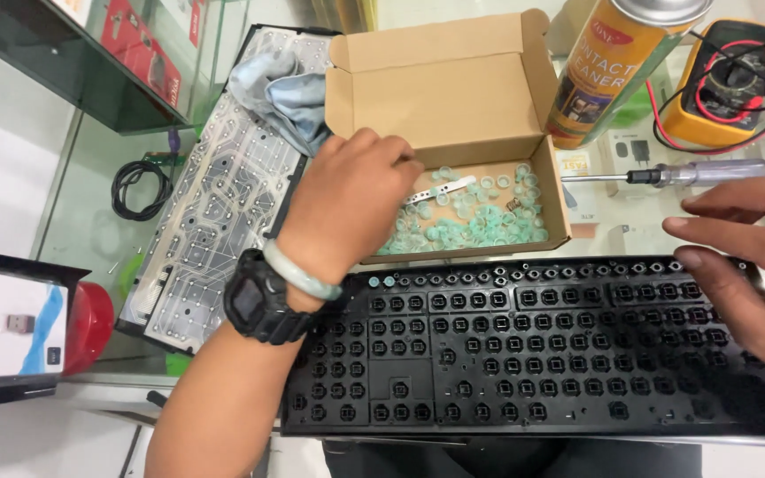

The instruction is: The person places small, light-green circular components from a cardboard box into the key switch slots of a black keyboard base. The person repeatedly picks up the components and inserts them into the keyboard, working across the key layout.

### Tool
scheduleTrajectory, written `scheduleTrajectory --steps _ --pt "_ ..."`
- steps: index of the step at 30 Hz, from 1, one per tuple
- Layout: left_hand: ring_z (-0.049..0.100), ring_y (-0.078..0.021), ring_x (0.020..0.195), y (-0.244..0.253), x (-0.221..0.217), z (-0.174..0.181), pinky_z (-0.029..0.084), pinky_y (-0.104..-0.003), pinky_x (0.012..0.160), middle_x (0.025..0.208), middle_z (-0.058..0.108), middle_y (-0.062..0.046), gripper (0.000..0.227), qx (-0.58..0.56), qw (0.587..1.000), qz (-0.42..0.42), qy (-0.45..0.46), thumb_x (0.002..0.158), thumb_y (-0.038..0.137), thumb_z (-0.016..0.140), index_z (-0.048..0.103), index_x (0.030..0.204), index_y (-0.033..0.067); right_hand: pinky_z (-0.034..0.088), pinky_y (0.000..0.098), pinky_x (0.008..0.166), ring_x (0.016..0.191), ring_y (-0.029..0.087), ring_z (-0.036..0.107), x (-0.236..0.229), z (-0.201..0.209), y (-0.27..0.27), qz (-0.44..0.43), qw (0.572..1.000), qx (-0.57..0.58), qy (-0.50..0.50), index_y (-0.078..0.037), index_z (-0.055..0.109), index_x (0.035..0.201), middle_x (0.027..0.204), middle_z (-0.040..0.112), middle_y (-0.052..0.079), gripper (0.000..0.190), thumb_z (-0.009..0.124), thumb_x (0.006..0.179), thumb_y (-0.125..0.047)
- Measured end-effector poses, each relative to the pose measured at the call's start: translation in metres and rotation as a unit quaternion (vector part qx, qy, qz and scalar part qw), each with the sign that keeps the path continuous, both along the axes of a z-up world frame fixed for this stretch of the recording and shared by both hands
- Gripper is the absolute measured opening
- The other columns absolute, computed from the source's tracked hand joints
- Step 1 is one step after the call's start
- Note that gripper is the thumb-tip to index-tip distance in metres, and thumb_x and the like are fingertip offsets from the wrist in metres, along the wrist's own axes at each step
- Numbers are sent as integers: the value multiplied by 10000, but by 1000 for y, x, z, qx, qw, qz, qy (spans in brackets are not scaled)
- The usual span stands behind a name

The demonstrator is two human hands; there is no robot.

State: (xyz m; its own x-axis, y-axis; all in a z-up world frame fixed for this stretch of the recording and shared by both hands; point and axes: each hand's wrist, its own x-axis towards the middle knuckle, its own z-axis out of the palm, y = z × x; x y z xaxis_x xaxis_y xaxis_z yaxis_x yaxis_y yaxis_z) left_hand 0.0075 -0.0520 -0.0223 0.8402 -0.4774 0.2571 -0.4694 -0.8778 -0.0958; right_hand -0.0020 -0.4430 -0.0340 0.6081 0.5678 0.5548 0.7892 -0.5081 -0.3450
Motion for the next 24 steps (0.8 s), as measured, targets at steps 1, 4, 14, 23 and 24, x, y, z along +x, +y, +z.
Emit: scheduleTrajectory --steps 1,4,14,23,24 --pt "626 -334 986 -1 1 0 502 -509 798 1079 709 -69 280 1 1000 -1 2 893 -4 641 766 1123 94 531 396 1031 1092 322 622 0 0 0 -1 1000 1 2 -20 695 1230 1283 637 225 250 685 979 -12" --pt "676 -291 1024 -7 2 -5 563 -442 939 1117 737 -88 281 -150 973 -159 81 873 -7 671 756 1134 53 524 385 984 1084 321 616 1 1 0 1 1000 -6 -5 -15 698 1231 1263 644 219 255 689 976 -22" --pt "689 -307 1009 5 -6 6 564 -474 893 1104 737 -90 260 -125 985 -112 34 917 34 628 740 1147 80 543 437 980 1039 337 672 9 16 22 31 999 -15 -37 39 733 1168 1149 683 211 211 734 963 -15" --pt "682 -267 1096 18 -10 -3 532 -513 890 1214 747 -17 272 -166 976 -109 92 965 164 628 733 1216 153 525 414 811 834 280 659 25 35 97 108 987 -107 -44 -30 752 1065 971 712 106 135 715 941 -67" --pt "687 -274 1041 17 -9 -5 535 -496 855 1159 770 10 240 -166 976 -120 71 951 119 629 774 1139 159 510 430 773 783 293 643 31 36 109 129 983 -118 -55 -41 760 1077 914 704 89 135 704 962 -82"
